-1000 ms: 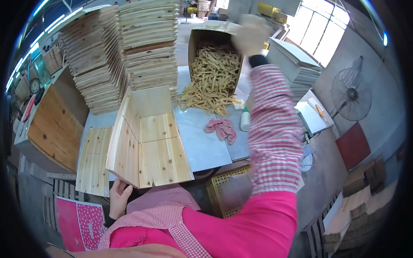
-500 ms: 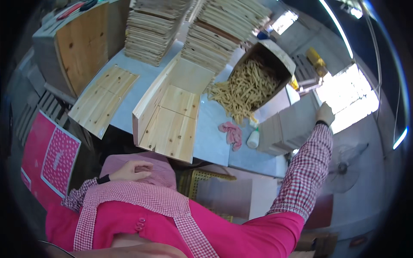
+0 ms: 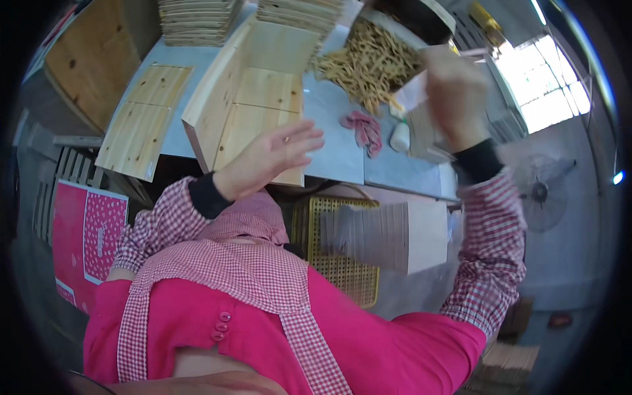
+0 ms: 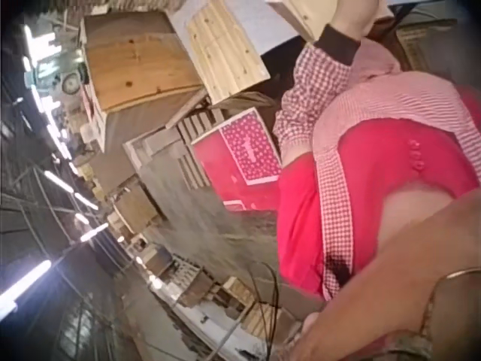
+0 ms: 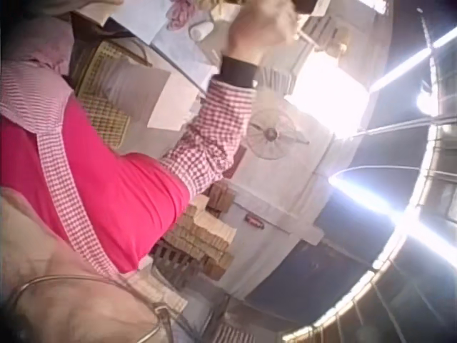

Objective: Applying glue to wooden planks and assembling them into boxes using a nail gun.

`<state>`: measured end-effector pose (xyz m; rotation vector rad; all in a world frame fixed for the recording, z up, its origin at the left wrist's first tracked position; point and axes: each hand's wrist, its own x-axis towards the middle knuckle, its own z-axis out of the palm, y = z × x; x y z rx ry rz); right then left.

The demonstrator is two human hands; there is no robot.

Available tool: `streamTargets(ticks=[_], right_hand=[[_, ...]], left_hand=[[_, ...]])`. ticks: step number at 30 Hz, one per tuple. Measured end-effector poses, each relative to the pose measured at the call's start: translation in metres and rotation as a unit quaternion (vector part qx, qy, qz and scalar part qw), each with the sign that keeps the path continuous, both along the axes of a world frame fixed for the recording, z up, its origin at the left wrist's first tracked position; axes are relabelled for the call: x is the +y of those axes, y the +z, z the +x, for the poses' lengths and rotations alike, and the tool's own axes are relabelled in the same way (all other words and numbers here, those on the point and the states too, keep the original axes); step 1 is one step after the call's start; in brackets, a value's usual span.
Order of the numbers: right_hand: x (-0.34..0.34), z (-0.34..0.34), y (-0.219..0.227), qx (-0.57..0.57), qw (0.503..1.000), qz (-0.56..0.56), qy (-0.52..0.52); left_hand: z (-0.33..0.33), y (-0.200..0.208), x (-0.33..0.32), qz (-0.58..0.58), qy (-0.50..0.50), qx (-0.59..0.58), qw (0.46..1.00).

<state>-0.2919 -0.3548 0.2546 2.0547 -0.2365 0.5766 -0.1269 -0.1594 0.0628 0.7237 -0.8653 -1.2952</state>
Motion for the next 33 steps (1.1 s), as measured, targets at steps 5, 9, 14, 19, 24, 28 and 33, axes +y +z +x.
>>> streamTargets(ticks=[5, 9, 14, 19, 24, 28, 33], right_hand=[[0.095, 0.003, -0.121, 0.122, 0.948, 0.264, 0.132], [0.106, 0.007, -0.144, 0.125, 0.895, 0.406, 0.134], [0.065, 0.025, -0.148, -0.023, 0.952, 0.299, 0.058], [0.047, 0.034, -0.163, 0.012, 0.849, 0.529, -0.016], [0.022, 0.054, -0.16, -0.042, 0.891, 0.446, 0.073], [0.002, 0.081, -0.173, -0.089, 0.934, 0.331, 0.101], [-0.008, 0.113, -0.187, -0.096, 0.94, 0.309, 0.107]], left_hand=[[-0.007, -0.011, -0.021, 0.037, -0.082, 0.297, 0.951], [-0.012, -0.068, 0.007, 0.105, -0.017, 0.305, 0.946], [-0.005, -0.086, 0.035, 0.109, -0.022, 0.315, 0.943], [0.009, -0.097, 0.047, 0.153, -0.018, 0.307, 0.939], [0.03, -0.11, 0.094, 0.296, -0.033, -0.026, 0.954], [0.049, -0.082, 0.135, 0.353, 0.01, -0.27, 0.896], [0.064, -0.058, 0.11, 0.119, 0.44, -0.447, 0.77]])
